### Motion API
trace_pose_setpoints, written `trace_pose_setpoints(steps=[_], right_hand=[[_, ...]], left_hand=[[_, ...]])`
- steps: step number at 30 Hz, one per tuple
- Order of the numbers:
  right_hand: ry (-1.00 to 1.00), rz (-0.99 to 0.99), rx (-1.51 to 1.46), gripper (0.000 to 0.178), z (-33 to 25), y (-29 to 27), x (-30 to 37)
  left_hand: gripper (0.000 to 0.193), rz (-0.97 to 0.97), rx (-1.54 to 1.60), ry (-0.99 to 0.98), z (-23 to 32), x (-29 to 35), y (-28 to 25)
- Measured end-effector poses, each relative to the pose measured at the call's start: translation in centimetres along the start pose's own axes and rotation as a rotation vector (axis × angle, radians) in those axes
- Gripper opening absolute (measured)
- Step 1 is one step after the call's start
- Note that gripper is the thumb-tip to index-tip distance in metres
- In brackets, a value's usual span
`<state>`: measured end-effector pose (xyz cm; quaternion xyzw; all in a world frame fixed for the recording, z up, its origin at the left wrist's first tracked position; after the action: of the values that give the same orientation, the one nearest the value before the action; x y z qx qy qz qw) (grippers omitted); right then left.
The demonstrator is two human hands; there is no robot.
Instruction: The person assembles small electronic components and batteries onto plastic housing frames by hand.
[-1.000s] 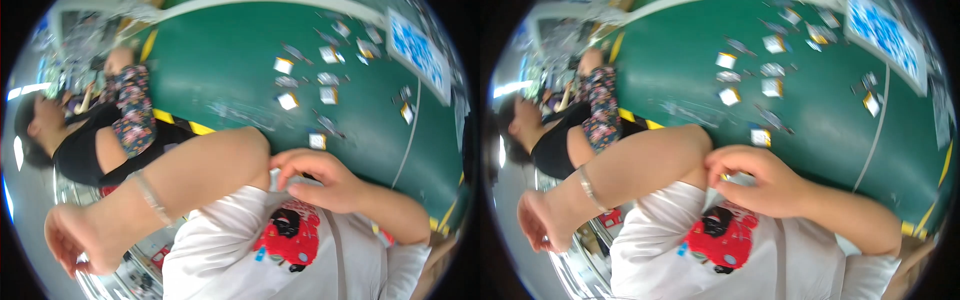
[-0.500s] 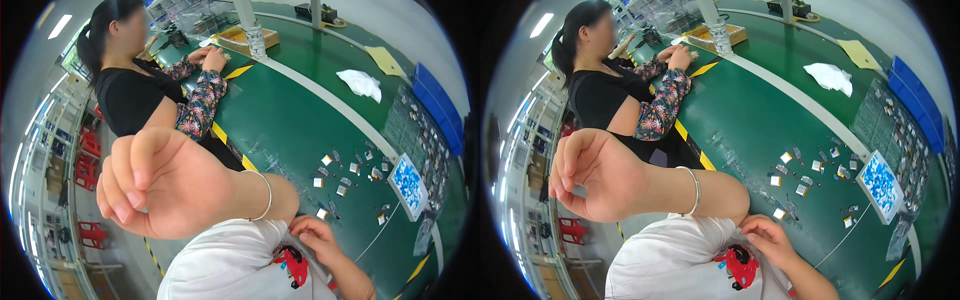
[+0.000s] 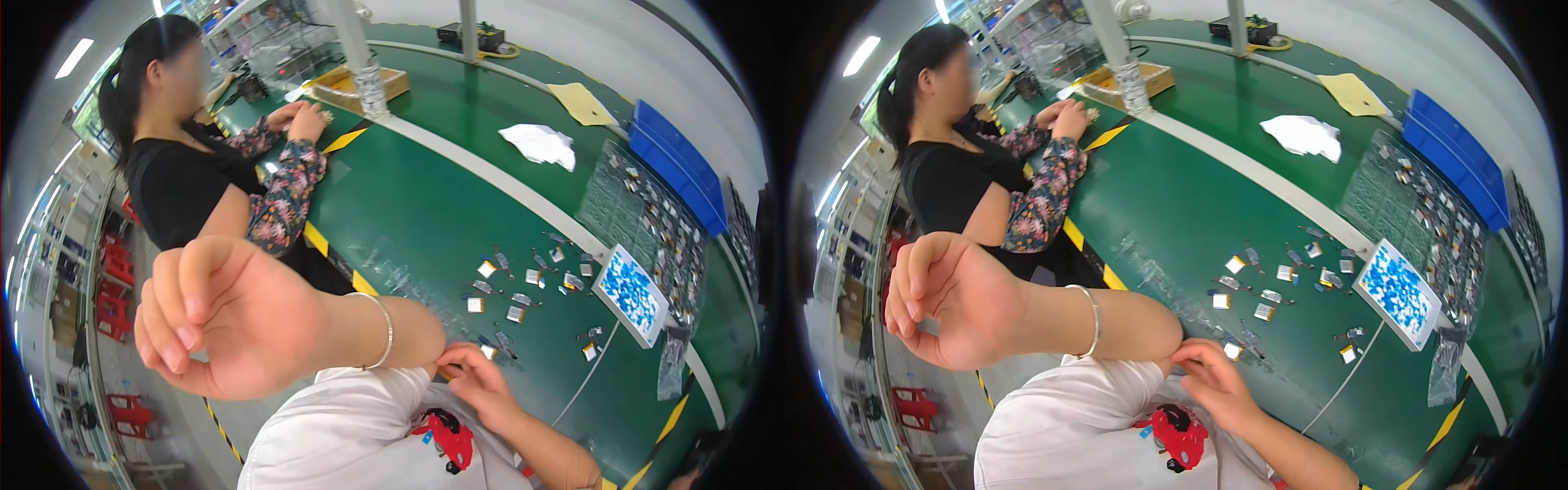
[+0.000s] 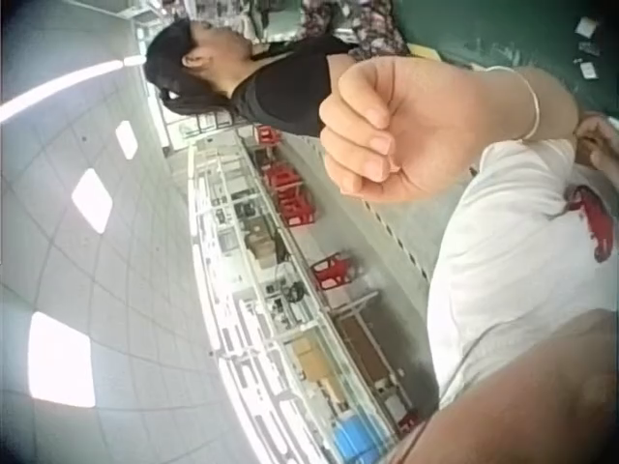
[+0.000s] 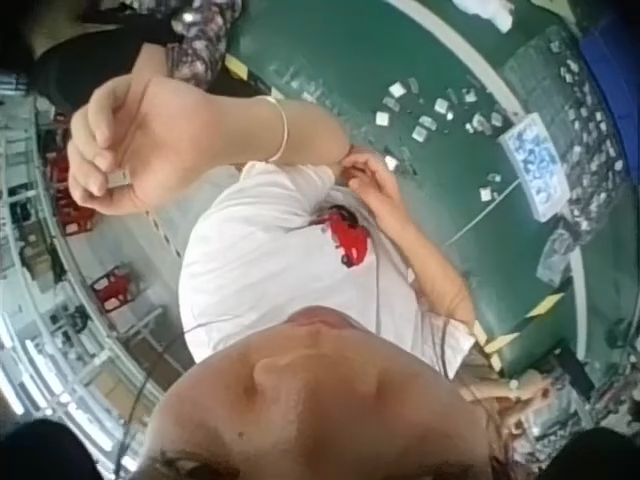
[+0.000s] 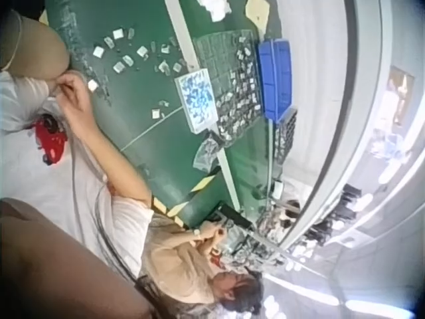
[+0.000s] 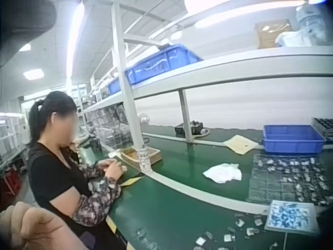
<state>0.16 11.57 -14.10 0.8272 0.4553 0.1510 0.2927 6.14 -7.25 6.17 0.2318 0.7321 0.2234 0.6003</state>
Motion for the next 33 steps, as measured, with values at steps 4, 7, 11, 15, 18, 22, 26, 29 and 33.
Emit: trace_pose_setpoints(steps=[4, 7, 11, 15, 18, 22, 26, 29, 33], right_hand=[[0.164, -0.034, 0.012, 0.02, 0.3, 0.0, 0.8], [0.272, -0.081, -0.083, 0.016, 0.8, -0.6, 1.2], [0.049, 0.008, -0.001, 0.014, 0.3, -1.4, 0.9], [0.072, -0.015, 0.069, 0.018, 0.5, -0.6, 1.0], [0.161, -0.167, -0.036, 0.017, 1.1, 0.1, 1.4], [0.037, 0.052, 0.059, 0.018, 1.0, -1.9, 0.6], [0.162, -0.143, -0.101, 0.016, 0.8, 0.1, 1.2], [0.088, -0.143, -0.131, 0.013, -2.4, 0.3, 1.8], [-0.321, 0.272, 0.861, 0.009, -9.8, -5.0, 3.4]], left_hand=[[0.013, -0.049, 0.035, -0.012, -0.3, 0.0, 1.3], [0.014, -0.096, 0.087, -0.044, -1.3, 0.3, 1.9], [0.016, -0.136, 0.125, -0.064, -2.8, 0.5, 3.2], [0.018, -0.157, 0.17, -0.071, -3.4, 0.9, 4.0], [0.02, -0.181, 0.201, -0.078, -3.7, 1.2, 4.3], [0.022, -0.22, 0.2, -0.094, -4.0, 1.1, 4.4], [0.024, -0.262, 0.109, -0.084, -0.4, 0.2, 3.9], [0.014, 0.013, 0.023, 0.034, 0.1, -0.8, 1.7], [0.018, -0.261, -0.297, -0.093, -2.5, -1.4, 2.3]])
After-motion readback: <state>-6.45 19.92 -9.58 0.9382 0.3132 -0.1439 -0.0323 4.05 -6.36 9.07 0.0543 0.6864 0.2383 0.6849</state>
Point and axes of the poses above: each hand's wrist, its own x-axis away from the middle knuckle, its own y-axis out of the palm, z = x × y, the point moved 6 cm from there along -x, towards the middle knuckle, and after that the axes turned 8 degrees about -x, right-handed, at the moved point
